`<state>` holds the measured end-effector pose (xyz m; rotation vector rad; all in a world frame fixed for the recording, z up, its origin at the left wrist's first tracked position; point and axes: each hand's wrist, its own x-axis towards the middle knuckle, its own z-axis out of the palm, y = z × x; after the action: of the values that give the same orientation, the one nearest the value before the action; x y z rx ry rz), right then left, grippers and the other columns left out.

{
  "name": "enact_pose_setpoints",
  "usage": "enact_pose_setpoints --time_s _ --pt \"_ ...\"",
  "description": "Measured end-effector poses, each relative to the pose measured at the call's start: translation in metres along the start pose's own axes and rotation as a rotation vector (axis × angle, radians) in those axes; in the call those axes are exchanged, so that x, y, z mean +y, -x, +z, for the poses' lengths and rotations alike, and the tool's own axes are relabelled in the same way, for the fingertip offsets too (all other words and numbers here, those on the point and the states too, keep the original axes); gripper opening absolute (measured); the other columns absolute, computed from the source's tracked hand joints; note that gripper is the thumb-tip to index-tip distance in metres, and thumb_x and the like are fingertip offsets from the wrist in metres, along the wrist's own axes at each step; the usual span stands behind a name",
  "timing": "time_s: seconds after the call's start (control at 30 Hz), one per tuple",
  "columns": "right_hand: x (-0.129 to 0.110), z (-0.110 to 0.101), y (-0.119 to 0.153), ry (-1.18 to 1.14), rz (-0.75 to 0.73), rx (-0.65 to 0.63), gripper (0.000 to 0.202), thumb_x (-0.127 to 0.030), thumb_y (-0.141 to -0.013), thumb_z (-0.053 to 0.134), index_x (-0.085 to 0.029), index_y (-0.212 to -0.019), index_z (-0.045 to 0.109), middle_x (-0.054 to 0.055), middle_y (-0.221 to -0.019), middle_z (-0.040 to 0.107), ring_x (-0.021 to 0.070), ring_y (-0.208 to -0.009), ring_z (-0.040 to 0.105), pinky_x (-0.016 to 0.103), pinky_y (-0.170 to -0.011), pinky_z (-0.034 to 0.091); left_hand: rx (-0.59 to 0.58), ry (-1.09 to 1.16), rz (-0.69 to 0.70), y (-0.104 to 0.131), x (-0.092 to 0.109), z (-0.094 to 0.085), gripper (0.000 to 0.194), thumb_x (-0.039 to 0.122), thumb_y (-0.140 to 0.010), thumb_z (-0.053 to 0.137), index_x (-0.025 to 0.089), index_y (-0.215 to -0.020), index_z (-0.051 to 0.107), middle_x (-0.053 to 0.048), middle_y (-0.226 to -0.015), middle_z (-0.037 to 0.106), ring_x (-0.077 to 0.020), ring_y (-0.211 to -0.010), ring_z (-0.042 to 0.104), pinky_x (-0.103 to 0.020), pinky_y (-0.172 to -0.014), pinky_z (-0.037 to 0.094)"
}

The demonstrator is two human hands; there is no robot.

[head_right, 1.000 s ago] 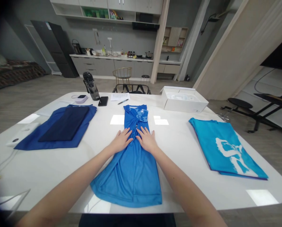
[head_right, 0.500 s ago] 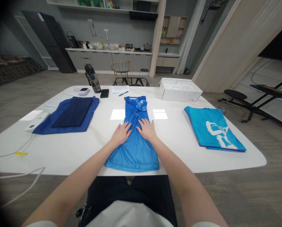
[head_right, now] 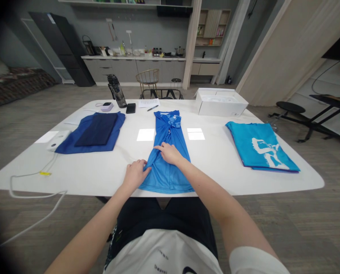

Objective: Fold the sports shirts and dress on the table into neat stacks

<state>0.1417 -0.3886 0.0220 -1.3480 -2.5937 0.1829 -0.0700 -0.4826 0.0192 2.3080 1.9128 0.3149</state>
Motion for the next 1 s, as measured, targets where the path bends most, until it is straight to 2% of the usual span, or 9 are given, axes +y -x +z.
enact_pose_setpoints --time_s 0.1,0.27,0.4,0.53,0.67,0.77,0.9,1.0 --pt "-0.004 0.001 -0.009 -0.028 0.033 -0.064 0.040 -0.018 -0.099 0.045 -0.030 -0.133 0.062 0.008 -0.115 0.058 0.0222 -0.106 0.058 0.031 -0.081 0.043 -0.026 0.015 -0.064 0.008 -0.006 -0.004 0.028 0.044 -0.093 0.060 0.019 -0.105 0.062 -0.010 -0.105 0.068 -0.0298 -0.104 0.062 -0.043 -0.089 0.040" --pt "0.000 -0.006 -0.014 -0.079 -0.006 -0.099 0.022 -0.014 -0.090 0.057 -0.023 -0.103 0.071 0.006 -0.111 0.056 0.0194 -0.102 0.058 0.026 -0.077 0.043 -0.009 -0.012 -0.164 0.024 -0.012 -0.011 0.035 0.053 -0.087 0.064 0.019 -0.094 0.062 -0.011 -0.105 0.066 -0.0320 -0.105 0.059 -0.044 -0.088 0.039" --pt "-0.004 -0.014 -0.007 -0.081 -0.071 -0.089 0.013 -0.016 -0.085 0.065 -0.022 -0.096 0.069 0.005 -0.108 0.056 0.0188 -0.099 0.057 0.026 -0.076 0.041 0.021 0.109 -0.153 0.033 -0.009 -0.015 0.016 0.037 -0.088 0.065 0.022 -0.085 0.060 -0.006 -0.095 0.068 -0.0276 -0.100 0.062 -0.040 -0.086 0.041" --pt "-0.013 -0.015 0.008 -0.053 -0.146 -0.081 0.009 -0.024 -0.089 0.066 -0.022 -0.097 0.069 0.005 -0.109 0.057 0.0197 -0.100 0.057 0.028 -0.080 0.040 0.111 0.361 -0.020 0.042 -0.002 -0.017 0.002 0.022 -0.090 0.059 0.024 -0.089 0.060 -0.001 -0.088 0.069 -0.0202 -0.088 0.065 -0.035 -0.083 0.045" --pt "-0.015 -0.018 0.025 -0.039 -0.164 -0.040 0.015 -0.019 -0.094 0.059 -0.023 -0.104 0.068 0.006 -0.108 0.059 0.0200 -0.099 0.057 0.030 -0.083 0.039 0.190 0.425 0.161 0.052 0.010 -0.017 0.012 0.021 -0.095 0.054 0.026 -0.100 0.065 -0.004 -0.096 0.069 -0.0212 -0.095 0.065 -0.038 -0.088 0.049" --pt "-0.010 -0.026 0.040 -0.072 -0.151 0.011 0.018 -0.015 -0.094 0.056 -0.022 -0.105 0.069 0.006 -0.107 0.060 0.0207 -0.100 0.057 0.031 -0.086 0.041 0.232 0.437 0.320 0.056 0.026 -0.017 0.021 0.020 -0.098 0.050 0.027 -0.109 0.066 -0.006 -0.102 0.067 -0.0222 -0.099 0.064 -0.040 -0.090 0.051" --pt "0.000 -0.039 0.064 -0.158 -0.128 0.081 0.021 -0.012 -0.091 0.055 -0.022 -0.101 0.070 0.006 -0.105 0.060 0.0210 -0.102 0.057 0.032 -0.091 0.044 0.202 0.390 0.546 0.056 0.060 -0.012 0.031 0.014 -0.099 0.044 0.025 -0.118 0.065 -0.008 -0.108 0.067 -0.0235 -0.100 0.061 -0.041 -0.091 0.051" --pt "0.007 -0.041 0.083 -0.187 -0.090 0.081 0.023 -0.011 -0.089 0.054 -0.022 -0.101 0.070 0.006 -0.105 0.061 0.0208 -0.103 0.058 0.032 -0.091 0.045 0.133 0.329 0.636 0.056 0.085 -0.003 0.031 0.013 -0.100 0.044 0.023 -0.120 0.064 -0.009 -0.108 0.069 -0.0240 -0.100 0.061 -0.042 -0.088 0.050"
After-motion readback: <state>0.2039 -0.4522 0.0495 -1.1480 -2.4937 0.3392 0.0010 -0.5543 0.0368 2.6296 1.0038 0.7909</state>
